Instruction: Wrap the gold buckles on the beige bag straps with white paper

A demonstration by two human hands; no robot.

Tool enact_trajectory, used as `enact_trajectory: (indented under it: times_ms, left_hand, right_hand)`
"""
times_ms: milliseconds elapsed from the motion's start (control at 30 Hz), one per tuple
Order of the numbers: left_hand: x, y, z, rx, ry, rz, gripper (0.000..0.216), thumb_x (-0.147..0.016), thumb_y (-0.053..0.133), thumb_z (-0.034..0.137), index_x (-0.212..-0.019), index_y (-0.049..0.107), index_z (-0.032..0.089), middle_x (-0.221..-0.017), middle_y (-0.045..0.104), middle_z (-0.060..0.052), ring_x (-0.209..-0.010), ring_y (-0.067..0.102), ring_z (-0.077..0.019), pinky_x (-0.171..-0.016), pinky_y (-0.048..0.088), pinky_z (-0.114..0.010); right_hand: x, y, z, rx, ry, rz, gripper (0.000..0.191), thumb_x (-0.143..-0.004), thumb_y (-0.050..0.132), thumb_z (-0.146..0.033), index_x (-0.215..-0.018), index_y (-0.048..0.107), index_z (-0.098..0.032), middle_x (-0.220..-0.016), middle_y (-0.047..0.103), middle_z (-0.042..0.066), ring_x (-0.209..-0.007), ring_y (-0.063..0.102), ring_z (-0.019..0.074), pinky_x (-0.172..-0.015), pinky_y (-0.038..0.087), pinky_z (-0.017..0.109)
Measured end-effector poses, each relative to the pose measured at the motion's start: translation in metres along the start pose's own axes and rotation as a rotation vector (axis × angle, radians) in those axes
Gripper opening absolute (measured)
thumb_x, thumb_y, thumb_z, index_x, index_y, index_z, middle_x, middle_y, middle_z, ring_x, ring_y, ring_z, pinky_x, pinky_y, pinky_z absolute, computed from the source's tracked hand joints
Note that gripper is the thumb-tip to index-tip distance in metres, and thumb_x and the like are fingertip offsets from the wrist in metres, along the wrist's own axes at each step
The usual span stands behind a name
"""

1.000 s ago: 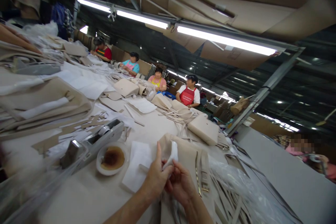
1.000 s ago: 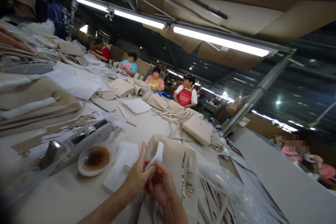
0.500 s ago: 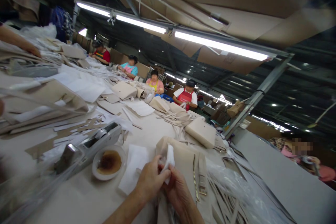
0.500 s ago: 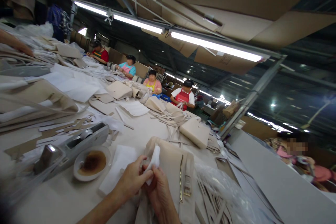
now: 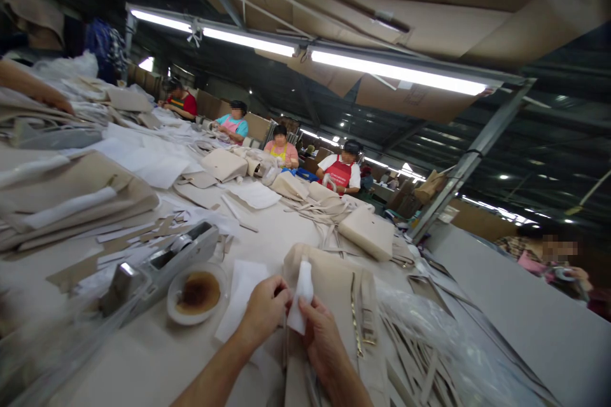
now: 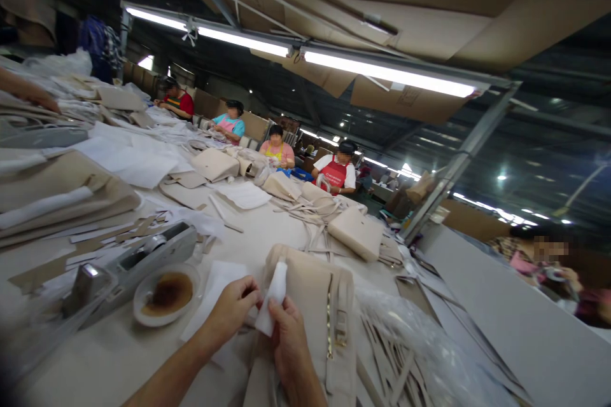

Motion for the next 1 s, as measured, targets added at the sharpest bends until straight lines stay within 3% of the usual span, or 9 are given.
enact_trajectory:
  times_ms: [200, 533, 633, 767, 867, 1000]
  left_hand:
    - [0.009, 0.007, 0.005, -0.180, 0.083, -0.067, 0.012, -0.071, 0.046, 0.028, -0.062, 0.049, 0.022, -0.063, 0.052, 0.001, -0.067, 0.050, -0.0174, -0.064, 0.034, -0.028]
    - [0.010, 0.011, 0.006, 0.095, 0.045, -0.303, 0.024, -0.066, 0.052, 0.033, -0.074, 0.067, 0.015, -0.070, 0.059, -0.001, -0.067, 0.049, -0.0162, -0.063, 0.038, -0.027]
    - [0.008, 0.010, 0.005, 0.122, -0.002, -0.293, 0.025, -0.064, 0.054, 0.033, -0.071, 0.069, 0.015, -0.072, 0.060, -0.001, -0.068, 0.051, -0.0160, -0.063, 0.038, -0.028]
    - [0.007, 0.011, 0.001, 0.207, -0.114, -0.331, 0.023, -0.060, 0.055, 0.034, -0.067, 0.066, 0.016, -0.058, 0.054, 0.002, -0.058, 0.048, -0.0133, -0.060, 0.037, -0.027]
    - [0.004, 0.013, -0.004, 0.303, -0.182, -0.369, 0.020, -0.057, 0.059, 0.036, -0.065, 0.057, 0.018, -0.055, 0.054, 0.004, -0.054, 0.049, -0.0119, -0.057, 0.038, -0.026]
    - [0.001, 0.014, -0.010, 0.343, -0.254, -0.304, 0.027, -0.057, 0.062, 0.042, -0.066, 0.048, 0.021, -0.056, 0.057, 0.004, -0.048, 0.047, -0.0089, -0.051, 0.035, -0.023]
  right_hand:
    - [0.001, -0.002, 0.001, -0.031, 0.040, 0.051, 0.042, -0.046, 0.093, -0.034, -0.079, 0.072, -0.017, -0.074, 0.076, 0.002, -0.064, 0.067, 0.0167, -0.057, 0.052, 0.024]
    - [0.010, -0.009, -0.001, -0.207, 0.072, -0.013, 0.036, -0.051, 0.091, -0.023, -0.084, 0.077, -0.017, -0.082, 0.078, 0.004, -0.070, 0.068, 0.0132, -0.063, 0.054, 0.020]
    - [0.011, -0.010, -0.003, -0.281, 0.078, -0.031, 0.035, -0.053, 0.091, -0.032, -0.081, 0.076, -0.017, -0.082, 0.077, 0.004, -0.074, 0.068, 0.0152, -0.067, 0.056, 0.023]
    - [0.016, -0.008, -0.003, -0.235, 0.062, -0.077, 0.044, -0.064, 0.086, -0.050, -0.088, 0.075, -0.015, -0.084, 0.076, 0.006, -0.071, 0.066, 0.0151, -0.064, 0.053, 0.025]
    - [0.016, -0.007, 0.000, -0.142, 0.039, -0.045, 0.046, -0.059, 0.090, -0.048, -0.083, 0.074, -0.013, -0.069, 0.070, 0.002, -0.061, 0.060, 0.0116, -0.058, 0.050, 0.023]
    - [0.010, -0.007, 0.005, -0.127, 0.041, -0.027, 0.052, -0.052, 0.091, -0.054, -0.077, 0.072, -0.013, -0.065, 0.068, 0.001, -0.059, 0.059, 0.0117, -0.059, 0.051, 0.024]
Point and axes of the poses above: each hand's wrist, its own x-axis away from the middle knuckle, its own y-axis out of the palm, z = x × y, the point moved 1 cm from there along -x, towards the middle knuckle
